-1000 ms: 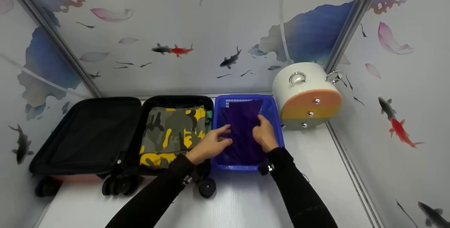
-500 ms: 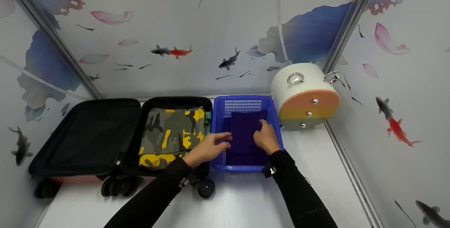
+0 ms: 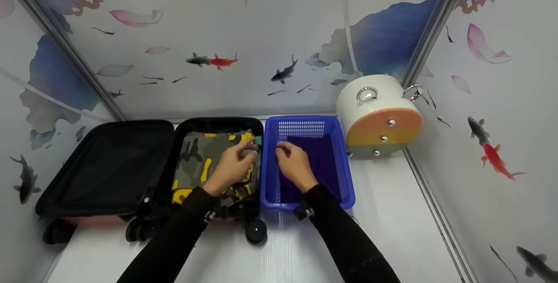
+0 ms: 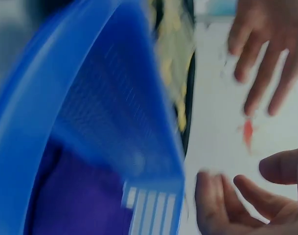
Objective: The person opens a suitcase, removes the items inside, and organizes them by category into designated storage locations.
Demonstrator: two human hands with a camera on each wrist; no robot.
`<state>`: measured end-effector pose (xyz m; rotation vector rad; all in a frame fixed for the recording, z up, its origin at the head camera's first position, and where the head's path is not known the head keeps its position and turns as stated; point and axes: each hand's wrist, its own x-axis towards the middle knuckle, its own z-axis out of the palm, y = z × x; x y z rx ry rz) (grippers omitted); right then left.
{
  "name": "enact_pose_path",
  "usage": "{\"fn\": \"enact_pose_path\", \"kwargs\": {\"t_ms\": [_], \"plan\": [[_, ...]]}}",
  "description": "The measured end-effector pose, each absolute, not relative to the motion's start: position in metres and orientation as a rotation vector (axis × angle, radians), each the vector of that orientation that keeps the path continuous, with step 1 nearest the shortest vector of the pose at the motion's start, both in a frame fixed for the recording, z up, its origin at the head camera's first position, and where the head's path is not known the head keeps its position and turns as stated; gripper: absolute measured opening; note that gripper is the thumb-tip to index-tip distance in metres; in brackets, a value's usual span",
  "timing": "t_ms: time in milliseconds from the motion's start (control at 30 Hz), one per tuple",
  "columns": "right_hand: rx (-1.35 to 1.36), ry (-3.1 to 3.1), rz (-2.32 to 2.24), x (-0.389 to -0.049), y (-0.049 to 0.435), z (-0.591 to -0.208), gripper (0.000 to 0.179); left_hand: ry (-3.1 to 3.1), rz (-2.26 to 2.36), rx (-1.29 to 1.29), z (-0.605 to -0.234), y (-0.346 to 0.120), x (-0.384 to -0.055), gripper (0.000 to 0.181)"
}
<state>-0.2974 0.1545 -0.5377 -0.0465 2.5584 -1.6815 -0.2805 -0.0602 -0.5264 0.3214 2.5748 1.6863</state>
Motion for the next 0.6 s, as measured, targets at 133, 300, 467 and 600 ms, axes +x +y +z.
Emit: {"fn": "enact_pose_path", "kwargs": {"t_ms": [133, 300, 467, 600], "plan": [[-0.115, 2.329, -1.789, -0.291, 0.124, -0.531, 0.046, 2.668, 1.647, 0.223, -0.531, -0.090, -0.287, 0.057], [-0.152, 2.226, -1.755, -0.287, 0.091, -0.532, 0.060, 2.702, 1.549, 0.083, -0.545, -0.119, -0.292, 0.062], [-0.123, 2.251, -1.566, -0.285, 0.066, -0.539, 0.074, 2.774, 1.418, -0.078, -0.560, -0.144, -0.295, 0.067], [-0.077, 2.274, -1.445, -0.285, 0.051, -0.546, 0.078, 2.829, 1.335, -0.191, -0.568, -0.163, -0.292, 0.067]]}}
